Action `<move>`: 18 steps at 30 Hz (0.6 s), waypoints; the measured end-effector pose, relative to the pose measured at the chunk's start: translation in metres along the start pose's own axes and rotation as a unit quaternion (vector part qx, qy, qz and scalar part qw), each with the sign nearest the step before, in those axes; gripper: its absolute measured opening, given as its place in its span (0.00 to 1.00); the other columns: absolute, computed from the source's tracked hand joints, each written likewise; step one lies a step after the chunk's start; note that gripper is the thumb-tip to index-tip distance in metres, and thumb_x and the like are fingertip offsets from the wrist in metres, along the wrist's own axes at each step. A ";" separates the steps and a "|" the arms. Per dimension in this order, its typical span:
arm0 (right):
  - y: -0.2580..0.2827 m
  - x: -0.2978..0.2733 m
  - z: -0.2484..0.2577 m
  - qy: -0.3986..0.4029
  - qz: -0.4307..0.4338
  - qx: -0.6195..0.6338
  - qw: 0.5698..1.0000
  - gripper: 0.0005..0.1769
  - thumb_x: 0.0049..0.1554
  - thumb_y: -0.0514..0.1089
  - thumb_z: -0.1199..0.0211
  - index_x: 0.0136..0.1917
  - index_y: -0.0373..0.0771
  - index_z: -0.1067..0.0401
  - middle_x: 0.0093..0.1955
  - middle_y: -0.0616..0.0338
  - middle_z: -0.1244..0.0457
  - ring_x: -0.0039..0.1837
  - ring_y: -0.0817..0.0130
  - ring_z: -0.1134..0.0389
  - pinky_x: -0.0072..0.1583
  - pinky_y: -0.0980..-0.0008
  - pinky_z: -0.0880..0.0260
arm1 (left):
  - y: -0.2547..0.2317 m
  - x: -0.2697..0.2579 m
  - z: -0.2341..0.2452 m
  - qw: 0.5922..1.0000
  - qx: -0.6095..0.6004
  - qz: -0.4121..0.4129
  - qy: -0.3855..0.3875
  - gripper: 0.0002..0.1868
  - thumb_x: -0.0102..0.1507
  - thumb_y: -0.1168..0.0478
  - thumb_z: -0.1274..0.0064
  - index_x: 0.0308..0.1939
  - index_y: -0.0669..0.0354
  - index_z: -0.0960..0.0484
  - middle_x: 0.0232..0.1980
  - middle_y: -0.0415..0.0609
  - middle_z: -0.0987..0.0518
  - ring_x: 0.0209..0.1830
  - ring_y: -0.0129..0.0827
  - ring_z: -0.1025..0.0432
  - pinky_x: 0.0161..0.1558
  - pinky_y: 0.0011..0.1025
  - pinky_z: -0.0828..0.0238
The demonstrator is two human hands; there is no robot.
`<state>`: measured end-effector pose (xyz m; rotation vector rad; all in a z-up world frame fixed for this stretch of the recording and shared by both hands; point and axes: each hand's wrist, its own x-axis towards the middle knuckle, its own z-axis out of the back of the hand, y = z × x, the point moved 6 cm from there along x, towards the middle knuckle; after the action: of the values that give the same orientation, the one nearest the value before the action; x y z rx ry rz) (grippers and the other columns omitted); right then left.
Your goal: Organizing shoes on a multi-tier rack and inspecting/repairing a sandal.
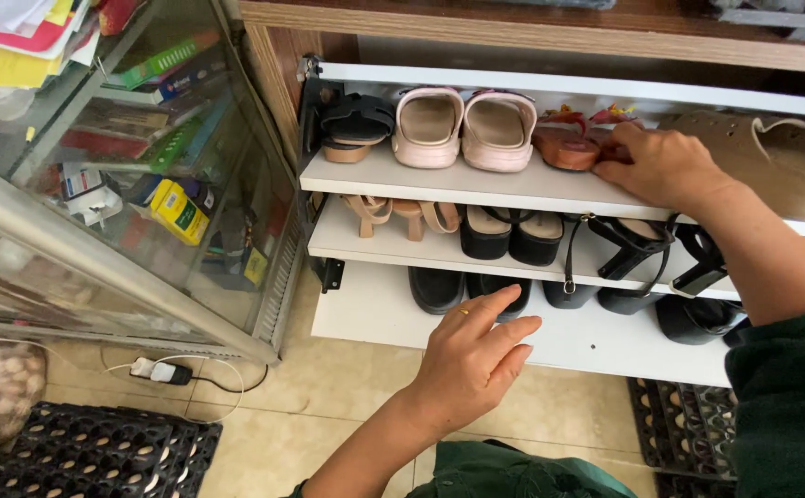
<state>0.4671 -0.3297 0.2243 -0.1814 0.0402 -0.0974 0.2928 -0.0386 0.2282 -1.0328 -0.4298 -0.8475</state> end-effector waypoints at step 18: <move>-0.021 -0.012 0.013 -0.047 -0.113 -0.094 0.988 0.24 0.61 0.63 0.55 0.62 0.56 0.29 0.33 0.52 0.30 0.32 0.64 0.31 0.35 0.70 0.33 | 0.010 -0.006 0.001 1.000 0.011 0.008 -0.012 0.12 0.56 0.67 0.46 0.44 0.62 0.21 0.57 0.57 0.28 0.42 0.40 0.28 0.50 0.36 0.34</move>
<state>0.4539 -0.3464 0.2411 -0.3784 -0.0669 -0.3126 0.2970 -0.0334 0.2192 -1.0262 -0.4500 -0.8144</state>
